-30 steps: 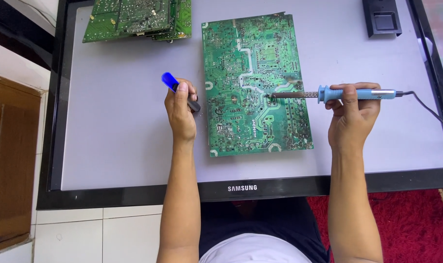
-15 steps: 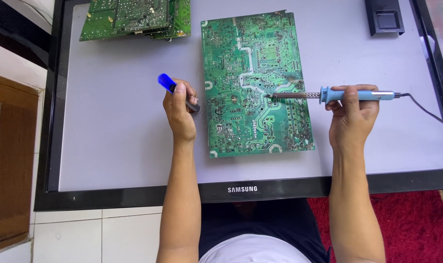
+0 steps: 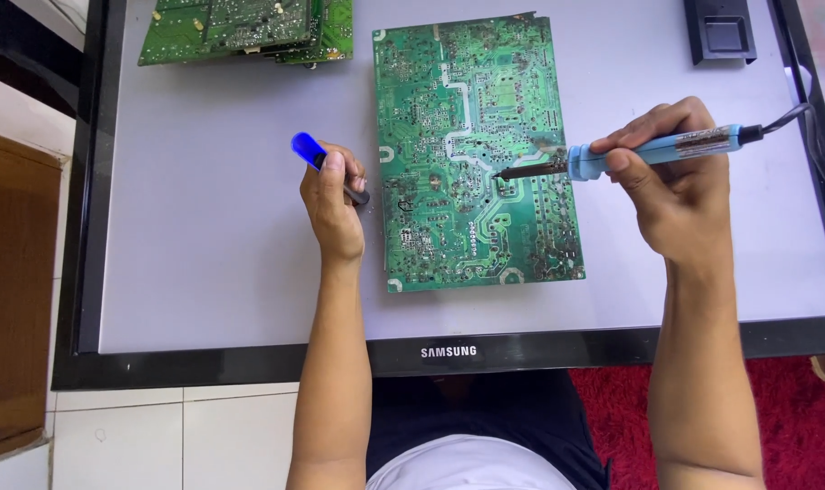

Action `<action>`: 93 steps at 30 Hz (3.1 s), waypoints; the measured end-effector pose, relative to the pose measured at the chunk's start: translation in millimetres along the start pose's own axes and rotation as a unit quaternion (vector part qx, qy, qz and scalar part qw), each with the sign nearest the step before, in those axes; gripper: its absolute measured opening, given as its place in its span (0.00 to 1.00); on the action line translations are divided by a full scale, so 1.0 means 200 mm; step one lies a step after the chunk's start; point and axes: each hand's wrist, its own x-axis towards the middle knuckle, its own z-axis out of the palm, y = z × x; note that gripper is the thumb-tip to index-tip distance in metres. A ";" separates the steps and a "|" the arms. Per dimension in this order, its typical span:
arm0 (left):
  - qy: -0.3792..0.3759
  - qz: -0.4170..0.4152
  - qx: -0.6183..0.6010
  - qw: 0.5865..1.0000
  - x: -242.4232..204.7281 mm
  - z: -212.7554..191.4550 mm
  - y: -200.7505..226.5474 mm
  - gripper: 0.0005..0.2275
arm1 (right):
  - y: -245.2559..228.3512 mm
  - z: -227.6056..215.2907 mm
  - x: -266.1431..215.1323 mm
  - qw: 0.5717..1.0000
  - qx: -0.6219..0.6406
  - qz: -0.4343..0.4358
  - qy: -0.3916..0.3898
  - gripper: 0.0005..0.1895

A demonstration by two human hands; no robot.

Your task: Using a soldering iron and a desoldering pump to remove solder from a printed circuit board.

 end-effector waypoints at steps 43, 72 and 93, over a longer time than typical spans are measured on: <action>0.003 0.025 0.013 1.000 -0.02 0.00 0.00 0.14 | 0.41 -0.05 -0.09 0.969 0.128 0.085 0.196 0.09; 0.003 0.028 0.023 0.999 -0.04 0.01 0.00 0.13 | 0.43 0.03 -0.17 0.924 0.173 0.129 0.315 0.15; 0.002 0.034 0.009 0.999 -0.04 0.00 0.00 0.13 | 0.41 0.05 -0.15 0.919 0.169 0.130 0.331 0.17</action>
